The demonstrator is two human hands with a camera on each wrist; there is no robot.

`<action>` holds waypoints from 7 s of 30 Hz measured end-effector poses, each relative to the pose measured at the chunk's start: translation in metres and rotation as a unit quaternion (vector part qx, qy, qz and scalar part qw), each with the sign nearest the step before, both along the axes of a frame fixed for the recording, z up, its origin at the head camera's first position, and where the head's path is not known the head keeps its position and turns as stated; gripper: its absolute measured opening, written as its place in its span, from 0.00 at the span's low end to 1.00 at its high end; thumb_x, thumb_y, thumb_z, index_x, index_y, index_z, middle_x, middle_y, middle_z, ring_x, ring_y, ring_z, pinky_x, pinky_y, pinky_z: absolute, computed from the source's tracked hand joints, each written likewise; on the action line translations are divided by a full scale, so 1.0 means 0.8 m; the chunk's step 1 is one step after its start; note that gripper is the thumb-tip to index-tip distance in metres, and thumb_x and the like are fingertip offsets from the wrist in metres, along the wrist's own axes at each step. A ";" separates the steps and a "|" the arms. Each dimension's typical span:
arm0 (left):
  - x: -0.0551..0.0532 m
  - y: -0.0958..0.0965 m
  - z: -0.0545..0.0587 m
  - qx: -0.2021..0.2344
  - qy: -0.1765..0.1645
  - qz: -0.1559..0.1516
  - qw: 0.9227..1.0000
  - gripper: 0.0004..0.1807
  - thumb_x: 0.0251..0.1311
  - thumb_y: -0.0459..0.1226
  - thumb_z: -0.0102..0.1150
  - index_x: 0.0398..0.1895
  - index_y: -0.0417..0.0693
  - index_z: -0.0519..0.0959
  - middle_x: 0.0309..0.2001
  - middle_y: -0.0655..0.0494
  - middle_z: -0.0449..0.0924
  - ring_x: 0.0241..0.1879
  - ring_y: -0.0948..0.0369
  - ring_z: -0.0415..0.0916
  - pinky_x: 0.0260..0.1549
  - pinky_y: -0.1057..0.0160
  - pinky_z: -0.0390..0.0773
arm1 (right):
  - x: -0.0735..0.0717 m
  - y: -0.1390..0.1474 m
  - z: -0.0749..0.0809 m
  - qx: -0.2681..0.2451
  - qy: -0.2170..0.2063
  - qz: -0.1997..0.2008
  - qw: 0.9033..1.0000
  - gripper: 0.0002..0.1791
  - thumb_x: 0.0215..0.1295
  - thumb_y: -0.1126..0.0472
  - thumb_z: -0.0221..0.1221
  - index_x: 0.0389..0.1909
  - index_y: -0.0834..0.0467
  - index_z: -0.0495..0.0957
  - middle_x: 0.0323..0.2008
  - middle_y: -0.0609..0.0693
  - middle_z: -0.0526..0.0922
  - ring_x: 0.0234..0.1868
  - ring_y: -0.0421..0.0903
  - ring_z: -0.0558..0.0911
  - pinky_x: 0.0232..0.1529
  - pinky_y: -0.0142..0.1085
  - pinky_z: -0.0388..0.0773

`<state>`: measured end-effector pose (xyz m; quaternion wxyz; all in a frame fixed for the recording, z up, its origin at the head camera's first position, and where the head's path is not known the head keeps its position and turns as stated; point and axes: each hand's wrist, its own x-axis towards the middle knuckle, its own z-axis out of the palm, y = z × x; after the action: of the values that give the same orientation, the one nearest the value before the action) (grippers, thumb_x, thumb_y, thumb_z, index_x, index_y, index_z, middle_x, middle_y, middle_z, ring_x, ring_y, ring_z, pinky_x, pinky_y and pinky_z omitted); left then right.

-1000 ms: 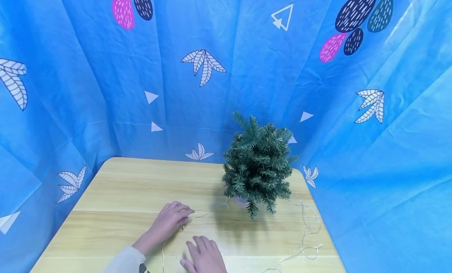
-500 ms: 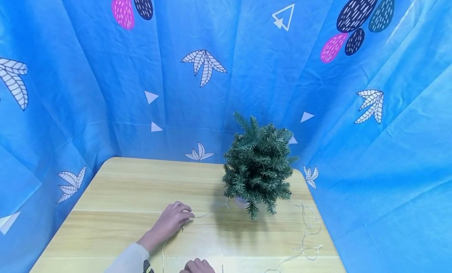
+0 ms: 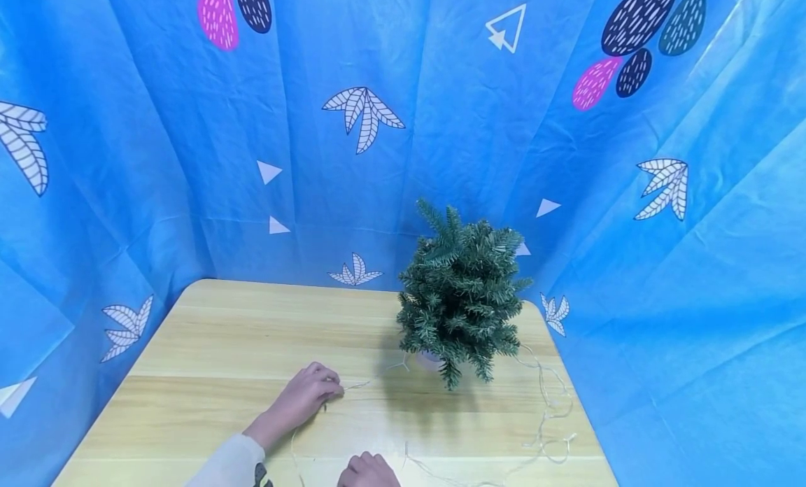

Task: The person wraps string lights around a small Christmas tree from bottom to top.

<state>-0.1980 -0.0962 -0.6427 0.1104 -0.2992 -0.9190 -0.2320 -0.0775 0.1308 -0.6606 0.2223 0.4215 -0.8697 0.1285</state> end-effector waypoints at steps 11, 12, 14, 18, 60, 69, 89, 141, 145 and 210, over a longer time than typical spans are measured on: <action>0.003 -0.004 -0.005 -0.007 -0.015 0.004 1.000 0.06 0.61 0.41 0.67 0.39 0.62 0.89 0.47 0.63 0.85 0.49 0.61 0.74 0.49 0.53 0.77 | -0.023 0.035 0.052 -0.032 -0.086 -0.053 0.994 0.05 0.56 0.56 0.71 0.29 0.47 0.82 0.29 0.34 0.78 0.33 0.32 0.73 0.36 0.24 0.66; 0.003 -0.004 -0.005 -0.009 -0.014 0.006 1.000 0.06 0.61 0.41 0.67 0.39 0.62 0.89 0.47 0.63 0.85 0.50 0.61 0.74 0.50 0.53 0.77 | -0.024 0.037 0.058 -0.038 -0.098 -0.061 0.993 0.05 0.57 0.57 0.70 0.30 0.47 0.82 0.30 0.35 0.78 0.34 0.33 0.74 0.37 0.26 0.69; 0.003 -0.005 -0.005 -0.014 -0.014 0.010 1.000 0.06 0.60 0.41 0.67 0.39 0.62 0.88 0.47 0.64 0.85 0.50 0.60 0.73 0.50 0.52 0.76 | -0.027 0.041 0.069 -0.049 -0.120 -0.078 0.988 0.05 0.58 0.57 0.69 0.31 0.48 0.82 0.31 0.35 0.79 0.36 0.34 0.76 0.40 0.31 0.73; 0.004 -0.008 -0.006 -0.020 -0.017 0.017 1.000 0.06 0.60 0.41 0.68 0.39 0.63 0.88 0.48 0.64 0.84 0.50 0.61 0.73 0.49 0.53 0.75 | -0.035 0.048 0.084 -0.067 -0.156 -0.122 0.978 0.04 0.61 0.57 0.67 0.33 0.49 0.81 0.33 0.36 0.80 0.38 0.35 0.77 0.45 0.38 0.77; 0.013 -0.031 0.005 -0.009 -0.081 0.021 0.996 0.03 0.56 0.48 0.69 0.29 0.72 0.83 0.55 0.64 0.80 0.58 0.58 0.69 0.59 0.46 0.70 | -0.025 0.093 0.184 -0.397 -0.355 -0.277 0.800 0.07 0.68 0.54 0.64 0.38 0.53 0.82 0.34 0.46 0.83 0.38 0.37 0.78 0.42 0.31 0.76; 0.012 -0.019 0.021 0.009 -0.087 0.022 0.996 0.09 0.56 0.47 0.68 0.27 0.76 0.77 0.57 0.67 0.78 0.60 0.60 0.67 0.62 0.44 0.69 | -0.002 0.096 0.222 -0.426 -0.329 -0.291 0.791 0.06 0.70 0.56 0.63 0.38 0.54 0.81 0.33 0.42 0.83 0.42 0.37 0.78 0.47 0.33 0.75; -0.019 0.001 0.070 0.083 -0.032 0.044 0.995 0.02 0.60 0.46 0.70 0.35 0.65 0.87 0.57 0.60 0.81 0.60 0.56 0.70 0.60 0.45 0.72 | -0.004 0.148 0.275 -0.500 -0.254 -0.338 0.755 0.10 0.74 0.60 0.58 0.43 0.65 0.78 0.32 0.44 0.82 0.41 0.36 0.78 0.48 0.24 0.72; -0.084 0.127 0.250 0.254 0.091 -0.029 0.963 0.05 0.61 0.43 0.70 0.38 0.57 0.88 0.51 0.62 0.83 0.53 0.60 0.71 0.49 0.53 0.73 | -0.006 0.249 0.293 -0.719 -0.030 -0.274 0.638 0.03 0.70 0.69 0.60 0.36 0.60 0.80 0.26 0.45 0.82 0.30 0.36 0.81 0.40 0.22 0.79; -0.080 0.136 0.253 0.247 0.066 -0.027 0.966 0.05 0.62 0.45 0.69 0.38 0.58 0.88 0.53 0.63 0.82 0.53 0.61 0.70 0.48 0.53 0.73 | -0.004 0.254 0.289 -0.737 -0.023 -0.266 0.621 0.01 0.69 0.69 0.61 0.37 0.63 0.80 0.26 0.46 0.82 0.28 0.37 0.80 0.38 0.22 0.79; 0.038 0.277 0.277 0.249 0.066 -0.176 0.950 0.12 0.66 0.49 0.63 0.48 0.60 0.87 0.53 0.67 0.82 0.49 0.71 0.70 0.48 0.76 0.69 | -0.011 0.210 0.257 -0.570 0.065 -0.184 0.798 0.04 0.64 0.81 0.56 0.34 0.82 0.73 0.32 0.46 0.80 0.35 0.35 0.77 0.44 0.22 0.74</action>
<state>-0.1676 0.1256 -0.4215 0.1992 -0.4335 -0.7557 -0.4487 -0.0862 0.2987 -0.4549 0.4974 0.0583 -0.6840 0.5303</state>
